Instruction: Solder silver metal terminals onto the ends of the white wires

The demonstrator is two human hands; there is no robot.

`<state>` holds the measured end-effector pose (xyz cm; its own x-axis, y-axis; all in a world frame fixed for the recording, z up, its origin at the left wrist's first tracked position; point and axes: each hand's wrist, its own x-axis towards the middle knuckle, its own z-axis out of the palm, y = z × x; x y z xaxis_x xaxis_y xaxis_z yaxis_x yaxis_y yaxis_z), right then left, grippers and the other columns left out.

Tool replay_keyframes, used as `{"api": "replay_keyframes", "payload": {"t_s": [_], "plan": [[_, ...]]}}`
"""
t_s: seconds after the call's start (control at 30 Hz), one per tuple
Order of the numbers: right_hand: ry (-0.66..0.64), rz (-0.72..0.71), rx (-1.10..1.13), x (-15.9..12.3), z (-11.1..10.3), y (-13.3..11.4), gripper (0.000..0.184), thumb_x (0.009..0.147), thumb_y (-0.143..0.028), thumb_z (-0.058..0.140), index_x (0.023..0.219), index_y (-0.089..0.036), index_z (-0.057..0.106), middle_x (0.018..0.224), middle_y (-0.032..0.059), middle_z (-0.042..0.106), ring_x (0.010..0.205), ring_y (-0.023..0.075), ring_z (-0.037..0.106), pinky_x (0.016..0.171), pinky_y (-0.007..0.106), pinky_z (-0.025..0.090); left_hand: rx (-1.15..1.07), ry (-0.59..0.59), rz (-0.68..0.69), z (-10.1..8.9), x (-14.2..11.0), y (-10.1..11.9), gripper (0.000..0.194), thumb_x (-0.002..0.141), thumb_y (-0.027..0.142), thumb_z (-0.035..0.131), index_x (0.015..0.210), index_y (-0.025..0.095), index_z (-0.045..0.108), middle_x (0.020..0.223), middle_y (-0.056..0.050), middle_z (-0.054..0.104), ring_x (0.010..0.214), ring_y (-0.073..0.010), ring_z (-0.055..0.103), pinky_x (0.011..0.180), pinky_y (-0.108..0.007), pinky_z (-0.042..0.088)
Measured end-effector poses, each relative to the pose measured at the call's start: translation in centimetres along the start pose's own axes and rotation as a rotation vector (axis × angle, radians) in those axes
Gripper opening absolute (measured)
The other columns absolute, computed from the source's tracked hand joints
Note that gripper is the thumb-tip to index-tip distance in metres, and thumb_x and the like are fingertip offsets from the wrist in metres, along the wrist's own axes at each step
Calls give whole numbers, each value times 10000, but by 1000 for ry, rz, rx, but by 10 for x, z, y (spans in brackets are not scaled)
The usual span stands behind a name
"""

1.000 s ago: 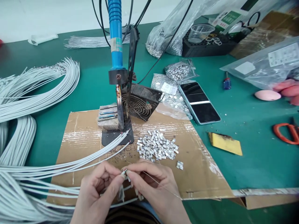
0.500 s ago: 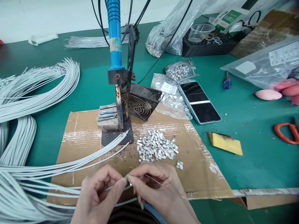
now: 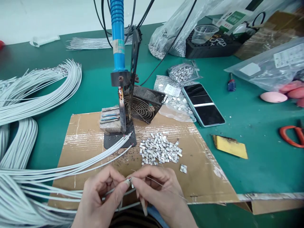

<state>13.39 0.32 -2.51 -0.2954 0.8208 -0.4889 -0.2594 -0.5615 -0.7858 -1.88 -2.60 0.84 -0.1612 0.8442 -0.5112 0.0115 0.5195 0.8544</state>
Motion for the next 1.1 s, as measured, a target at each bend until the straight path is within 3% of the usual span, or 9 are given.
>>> {"api": "replay_keyframes", "payload": {"t_s": [0.13, 0.33, 0.53, 0.6, 0.7, 0.8, 0.93, 1.1], "plan": [[-17, -117, -68, 2, -3, 2, 148, 734, -290, 880, 667, -177, 812, 478, -33, 601, 396, 63, 500, 412, 165, 395, 39, -16, -7, -4, 0, 0, 525, 765, 640, 827, 652, 142, 705, 564, 23, 525, 562, -98, 396, 544, -213, 264], [-68, -179, -277, -3, -12, -13, 134, 843, -280, 806, 757, -185, 846, 536, -7, 654, 471, 93, 569, 474, 187, 460, 123, 66, 57, 0, 0, -5, 381, 783, 502, 823, 638, 170, 703, 543, 26, 530, 540, -106, 407, 524, -211, 276], [114, -171, -143, -7, 5, 6, 214, 850, -361, 825, 737, -180, 832, 534, 2, 669, 424, 105, 570, 421, 195, 492, 167, 171, 166, 7, -4, -26, 436, 923, 566, 691, 694, 196, 721, 560, 11, 588, 510, -117, 468, 507, -208, 369], [192, -308, -175, -8, 15, 18, 206, 886, -328, 784, 743, -192, 843, 543, 6, 672, 434, 109, 565, 412, 199, 475, 79, 176, 127, 9, -5, -25, 485, 893, 637, 708, 705, 191, 723, 567, -1, 624, 523, -118, 512, 521, -189, 408], [296, -634, -315, -7, 23, 26, 160, 895, -169, 740, 826, -237, 868, 594, -8, 681, 501, 107, 578, 469, 201, 460, -95, 157, 69, 12, -4, -15, 494, 797, 672, 801, 748, 186, 720, 599, -7, 666, 550, -108, 530, 531, -168, 413], [256, -779, -433, -5, 16, 19, 253, 885, -88, 738, 971, -285, 871, 691, -26, 737, 567, 103, 632, 566, 194, 508, -190, 174, 54, 12, 1, -6, 431, 723, 575, 902, 764, 185, 723, 589, 24, 635, 542, -87, 501, 529, -156, 397], [36, -613, -472, 0, -3, -3, 267, 902, -129, 747, 1001, -336, 883, 719, -38, 769, 592, 93, 660, 595, 157, 531, -158, 196, 65, 10, 6, 1, 289, 693, 393, 924, 707, 173, 737, 577, 27, 641, 527, -70, 513, 519, -138, 375], [26, -354, -286, 2, -9, -16, 174, 882, -222, 769, 869, -338, 899, 671, -31, 711, 571, 85, 596, 609, 161, 521, -141, 208, 46, 9, 7, 4, 208, 647, 289, 904, 676, 166, 739, 558, 32, 628, 499, -48, 484, 496, -111, 328]]}}
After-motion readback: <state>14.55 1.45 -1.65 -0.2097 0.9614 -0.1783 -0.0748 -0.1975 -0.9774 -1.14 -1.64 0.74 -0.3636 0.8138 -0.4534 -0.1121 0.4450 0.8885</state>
